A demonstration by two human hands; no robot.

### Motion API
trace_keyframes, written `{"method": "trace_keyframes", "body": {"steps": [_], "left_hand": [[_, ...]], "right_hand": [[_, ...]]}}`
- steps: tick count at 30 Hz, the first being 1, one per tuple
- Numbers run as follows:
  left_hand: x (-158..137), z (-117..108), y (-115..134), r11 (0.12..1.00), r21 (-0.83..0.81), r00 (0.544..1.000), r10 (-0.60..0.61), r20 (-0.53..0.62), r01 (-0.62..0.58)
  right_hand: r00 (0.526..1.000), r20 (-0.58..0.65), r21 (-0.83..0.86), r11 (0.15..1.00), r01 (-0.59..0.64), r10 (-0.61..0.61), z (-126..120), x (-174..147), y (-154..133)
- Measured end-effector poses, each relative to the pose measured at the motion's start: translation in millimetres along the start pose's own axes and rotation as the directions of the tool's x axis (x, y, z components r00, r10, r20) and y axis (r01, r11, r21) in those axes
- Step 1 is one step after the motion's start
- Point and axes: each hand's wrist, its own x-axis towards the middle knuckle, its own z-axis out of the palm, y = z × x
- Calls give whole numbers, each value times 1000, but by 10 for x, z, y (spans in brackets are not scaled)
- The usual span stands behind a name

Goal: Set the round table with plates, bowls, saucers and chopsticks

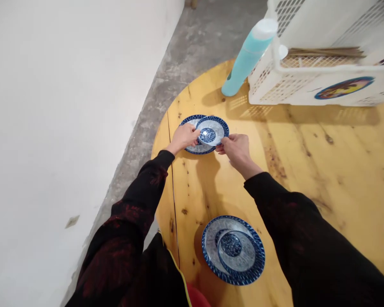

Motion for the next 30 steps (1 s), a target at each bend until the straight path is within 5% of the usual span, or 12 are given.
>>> {"method": "trace_keyframes", "body": {"steps": [10, 22, 30], "left_hand": [[245, -71, -202, 997, -73, 1000, 23, 5, -23], [239, -142, -391, 1000, -29, 998, -9, 61, 10], [147, -270, -423, 1000, -13, 998, 17, -61, -18]], "right_hand": [[1000, 10, 3, 1000, 24, -24, 205, 216, 179], [1000, 7, -75, 997, -11, 11, 360, 84, 107], [1000, 2, -58, 998, 9, -9, 326, -70, 16]]}}
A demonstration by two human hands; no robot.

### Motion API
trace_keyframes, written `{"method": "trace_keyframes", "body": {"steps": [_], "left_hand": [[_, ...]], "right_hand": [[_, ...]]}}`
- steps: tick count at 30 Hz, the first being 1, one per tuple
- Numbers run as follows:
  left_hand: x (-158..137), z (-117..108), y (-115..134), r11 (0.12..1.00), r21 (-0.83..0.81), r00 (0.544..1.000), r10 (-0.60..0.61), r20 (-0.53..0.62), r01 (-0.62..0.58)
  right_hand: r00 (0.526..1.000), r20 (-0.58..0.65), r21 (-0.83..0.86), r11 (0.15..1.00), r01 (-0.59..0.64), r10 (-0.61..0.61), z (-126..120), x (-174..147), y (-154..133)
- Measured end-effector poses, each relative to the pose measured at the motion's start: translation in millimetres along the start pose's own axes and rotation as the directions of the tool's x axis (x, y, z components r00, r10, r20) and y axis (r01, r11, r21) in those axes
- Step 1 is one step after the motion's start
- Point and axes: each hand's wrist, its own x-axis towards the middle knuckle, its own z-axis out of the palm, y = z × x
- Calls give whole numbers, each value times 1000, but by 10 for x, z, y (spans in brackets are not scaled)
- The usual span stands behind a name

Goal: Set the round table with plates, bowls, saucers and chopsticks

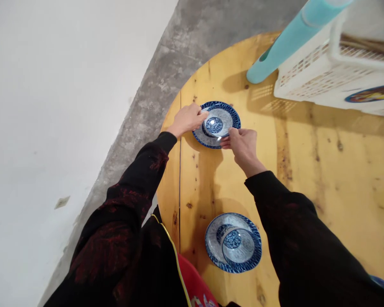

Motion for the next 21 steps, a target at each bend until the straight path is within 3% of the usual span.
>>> {"method": "trace_keyframes", "body": {"steps": [4, 11, 16, 21], "left_hand": [[-141, -117, -131, 993, 92, 990, -68, -127, 80], [-440, -26, -384, 979, 31, 967, -192, -170, 200], [-514, 177, -487, 951, -161, 959, -277, -63, 264], [-418, 287, -500, 914, -330, 968, -249, 7, 238]], "right_hand": [[999, -23, 64, 998, 30, -28, -163, -76, 38], [998, -64, 160, 987, -10, 20, -487, -357, 110], [995, -66, 213, 975, -56, 71, -698, -740, 378], [985, -95, 243, 963, -119, 145, -939, -1068, 620]]}}
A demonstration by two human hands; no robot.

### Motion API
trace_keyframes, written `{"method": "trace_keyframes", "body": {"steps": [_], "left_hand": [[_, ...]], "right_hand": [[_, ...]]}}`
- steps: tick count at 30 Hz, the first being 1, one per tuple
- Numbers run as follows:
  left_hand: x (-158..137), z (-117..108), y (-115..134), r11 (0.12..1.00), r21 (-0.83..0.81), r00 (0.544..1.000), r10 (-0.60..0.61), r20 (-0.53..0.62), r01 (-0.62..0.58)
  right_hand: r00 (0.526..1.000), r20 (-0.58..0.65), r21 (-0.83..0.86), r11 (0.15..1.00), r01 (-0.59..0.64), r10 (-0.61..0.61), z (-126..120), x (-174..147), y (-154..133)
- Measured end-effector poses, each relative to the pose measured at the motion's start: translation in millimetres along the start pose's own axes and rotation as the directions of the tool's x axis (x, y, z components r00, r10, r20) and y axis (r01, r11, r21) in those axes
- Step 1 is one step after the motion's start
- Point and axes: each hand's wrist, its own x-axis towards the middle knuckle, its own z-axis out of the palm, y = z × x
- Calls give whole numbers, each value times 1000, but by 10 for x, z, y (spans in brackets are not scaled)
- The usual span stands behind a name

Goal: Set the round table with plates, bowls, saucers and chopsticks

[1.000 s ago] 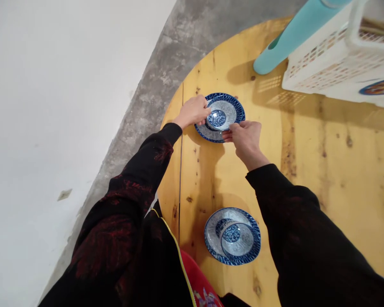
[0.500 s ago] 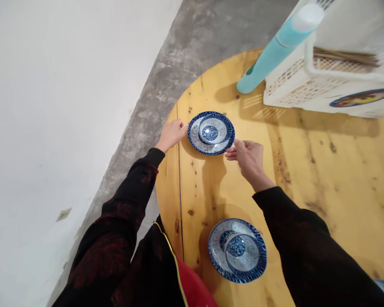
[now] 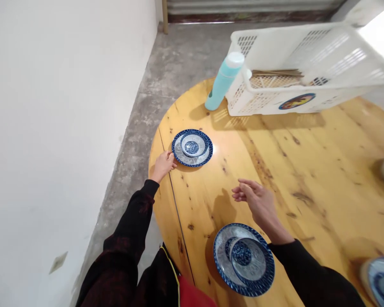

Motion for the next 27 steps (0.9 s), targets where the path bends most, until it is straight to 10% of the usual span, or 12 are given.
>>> {"method": "trace_keyframes", "body": {"steps": [27], "left_hand": [[82, 52, 205, 987, 160, 1000, 19, 15, -21]], "right_hand": [[926, -341, 93, 986, -138, 161, -912, -1075, 594]]}}
